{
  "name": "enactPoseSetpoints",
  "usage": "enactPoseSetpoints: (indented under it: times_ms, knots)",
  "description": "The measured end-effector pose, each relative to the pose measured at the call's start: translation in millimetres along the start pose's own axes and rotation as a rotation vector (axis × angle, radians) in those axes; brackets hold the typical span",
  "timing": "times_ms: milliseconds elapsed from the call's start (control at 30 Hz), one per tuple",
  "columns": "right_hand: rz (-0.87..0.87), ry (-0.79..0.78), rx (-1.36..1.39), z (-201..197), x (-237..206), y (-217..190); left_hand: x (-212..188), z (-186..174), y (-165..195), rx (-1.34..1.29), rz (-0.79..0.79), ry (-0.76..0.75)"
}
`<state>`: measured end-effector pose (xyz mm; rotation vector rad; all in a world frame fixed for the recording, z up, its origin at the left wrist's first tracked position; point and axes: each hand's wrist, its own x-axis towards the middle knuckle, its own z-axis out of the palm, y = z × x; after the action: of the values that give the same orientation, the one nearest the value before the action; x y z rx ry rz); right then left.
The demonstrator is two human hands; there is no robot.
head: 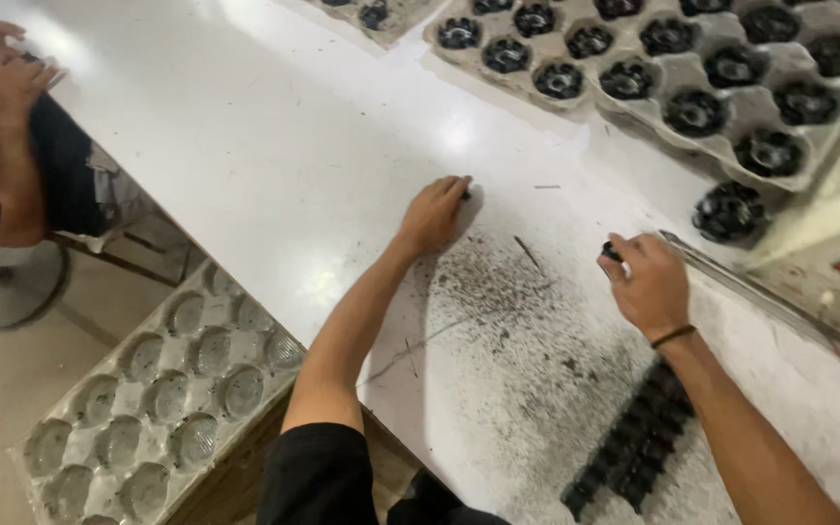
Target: The person solders copper wire leads onto black plastic rotor components at a workbench using a soldering iron, then arranges the finished parts into rows and trays. They move batches of components aside, place parts one at a time on the bench, and work along a row of assembled units.
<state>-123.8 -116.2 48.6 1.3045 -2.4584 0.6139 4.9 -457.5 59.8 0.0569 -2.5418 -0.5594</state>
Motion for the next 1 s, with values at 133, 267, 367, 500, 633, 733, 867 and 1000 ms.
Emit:
enactPoseSetpoints:
  times_ms: [133, 267, 367, 500, 633, 733, 867, 1000]
  knots:
    - [0.283, 0.073, -0.238, -92, -119, 29, -3, -5, 17, -0.036, -0.024, 0.037]
    - [0.422, -0.048, -0.408, -125, -237, 18, -6, 8, 25, -0.07, -0.161, 0.0]
    - [0.462, -0.125, -0.533, -132, -295, -6, -8, 18, 25, -0.121, -0.072, 0.002]
    - [0.508, -0.174, -0.553, -137, -326, -49, -13, 30, 51, -0.199, -0.261, -0.132]
    - [0.813, -0.259, 0.0, -132, -343, -122, -91, 47, 145, -0.494, 0.175, -0.324]
    - [0.903, -0.102, 0.195, -106, -337, -162, -156, 52, 222, -0.7, 0.416, -0.534]
    - [0.715, 0.202, 0.107, -88, -323, -171, -177, 38, 272, -0.755, 0.448, -0.642]
    - [0.596, 0.255, 0.009, -90, -314, -167, -186, 32, 300, -0.626, 0.626, -0.531]
